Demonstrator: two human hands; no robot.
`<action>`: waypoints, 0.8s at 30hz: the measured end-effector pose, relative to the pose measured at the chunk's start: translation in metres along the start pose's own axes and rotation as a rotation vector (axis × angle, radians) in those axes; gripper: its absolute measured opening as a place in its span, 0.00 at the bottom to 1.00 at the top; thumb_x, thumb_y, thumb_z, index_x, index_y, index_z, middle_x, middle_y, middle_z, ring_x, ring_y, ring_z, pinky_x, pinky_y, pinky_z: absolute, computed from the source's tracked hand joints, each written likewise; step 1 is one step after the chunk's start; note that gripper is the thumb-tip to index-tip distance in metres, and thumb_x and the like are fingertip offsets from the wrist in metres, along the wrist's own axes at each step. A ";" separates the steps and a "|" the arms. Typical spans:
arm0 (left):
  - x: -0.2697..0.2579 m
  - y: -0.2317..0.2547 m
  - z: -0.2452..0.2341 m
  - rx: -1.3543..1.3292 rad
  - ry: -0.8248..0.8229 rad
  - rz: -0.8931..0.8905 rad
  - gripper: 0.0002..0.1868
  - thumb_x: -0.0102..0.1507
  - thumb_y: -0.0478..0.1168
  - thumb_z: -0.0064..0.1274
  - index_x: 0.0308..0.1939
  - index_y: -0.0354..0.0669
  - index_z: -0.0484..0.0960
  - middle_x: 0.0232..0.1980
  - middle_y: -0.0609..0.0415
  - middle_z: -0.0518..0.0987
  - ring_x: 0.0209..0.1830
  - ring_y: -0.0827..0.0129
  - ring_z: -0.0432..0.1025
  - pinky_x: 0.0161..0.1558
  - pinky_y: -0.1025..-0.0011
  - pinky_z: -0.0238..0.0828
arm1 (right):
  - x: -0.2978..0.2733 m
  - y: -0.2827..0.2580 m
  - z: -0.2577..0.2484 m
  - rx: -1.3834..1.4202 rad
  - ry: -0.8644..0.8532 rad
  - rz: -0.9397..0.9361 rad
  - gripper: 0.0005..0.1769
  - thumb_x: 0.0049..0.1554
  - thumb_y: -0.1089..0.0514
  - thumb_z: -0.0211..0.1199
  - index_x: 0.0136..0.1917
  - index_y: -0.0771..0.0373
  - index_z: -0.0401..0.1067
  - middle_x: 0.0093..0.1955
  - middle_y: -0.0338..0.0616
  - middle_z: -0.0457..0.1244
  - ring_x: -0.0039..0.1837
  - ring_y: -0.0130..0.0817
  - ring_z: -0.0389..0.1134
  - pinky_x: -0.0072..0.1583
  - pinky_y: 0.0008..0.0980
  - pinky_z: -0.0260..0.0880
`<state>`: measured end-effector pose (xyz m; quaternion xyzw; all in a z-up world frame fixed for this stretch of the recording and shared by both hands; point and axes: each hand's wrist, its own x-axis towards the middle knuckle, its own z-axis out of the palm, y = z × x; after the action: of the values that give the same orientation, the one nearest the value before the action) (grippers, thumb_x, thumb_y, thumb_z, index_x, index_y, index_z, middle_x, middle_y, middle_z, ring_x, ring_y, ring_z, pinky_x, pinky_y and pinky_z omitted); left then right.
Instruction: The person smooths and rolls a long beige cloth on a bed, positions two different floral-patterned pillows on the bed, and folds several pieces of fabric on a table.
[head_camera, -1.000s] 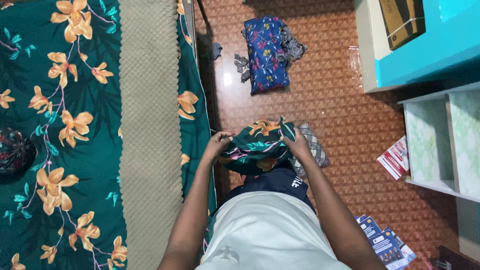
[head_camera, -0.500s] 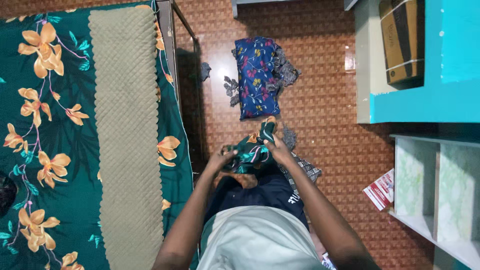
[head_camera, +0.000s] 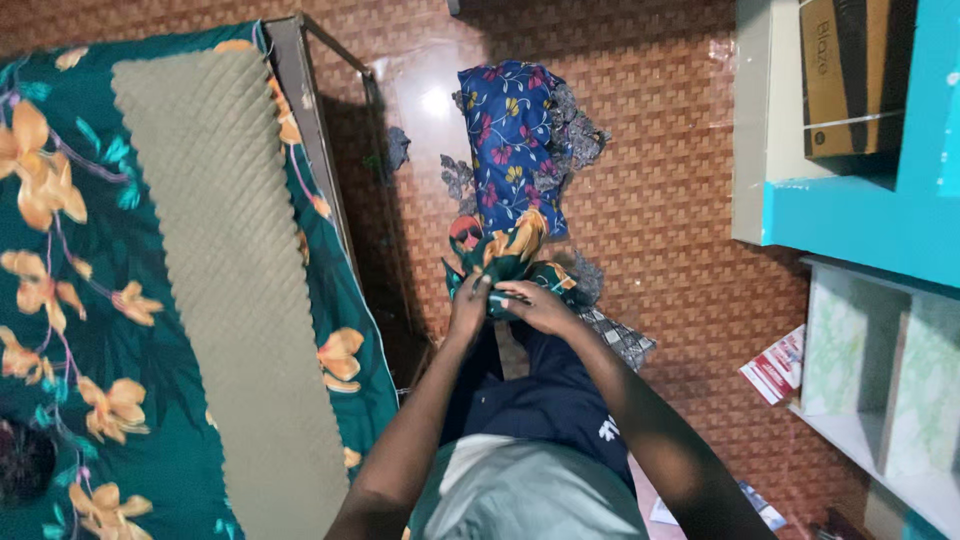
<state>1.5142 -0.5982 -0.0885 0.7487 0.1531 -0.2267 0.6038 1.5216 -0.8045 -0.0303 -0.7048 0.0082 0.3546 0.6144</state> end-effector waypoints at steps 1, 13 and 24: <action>0.014 -0.009 -0.006 0.045 0.050 0.005 0.16 0.72 0.47 0.48 0.47 0.36 0.79 0.41 0.50 0.79 0.43 0.69 0.72 0.49 0.68 0.70 | 0.015 0.011 -0.010 -0.032 0.067 0.028 0.28 0.62 0.50 0.60 0.73 0.60 0.66 0.66 0.49 0.68 0.67 0.37 0.70 0.66 0.34 0.68; 0.198 -0.063 0.009 0.349 0.298 0.075 0.16 0.70 0.41 0.47 0.59 0.35 0.76 0.54 0.39 0.81 0.56 0.51 0.75 0.59 0.63 0.69 | 0.186 0.261 -0.109 -0.188 0.437 0.473 0.48 0.55 0.43 0.64 0.83 0.54 0.49 0.69 0.61 0.63 0.67 0.56 0.67 0.66 0.48 0.66; 0.336 -0.116 0.067 0.297 0.116 0.041 0.14 0.70 0.36 0.45 0.57 0.39 0.79 0.53 0.40 0.83 0.56 0.53 0.79 0.58 0.64 0.72 | 0.354 0.415 -0.190 -0.594 0.738 0.057 0.61 0.54 0.30 0.67 0.84 0.62 0.41 0.80 0.67 0.46 0.79 0.64 0.49 0.73 0.57 0.57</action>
<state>1.7310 -0.6525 -0.3723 0.8446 0.1372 -0.1909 0.4810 1.6940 -0.9221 -0.5684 -0.9284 0.1436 0.0841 0.3322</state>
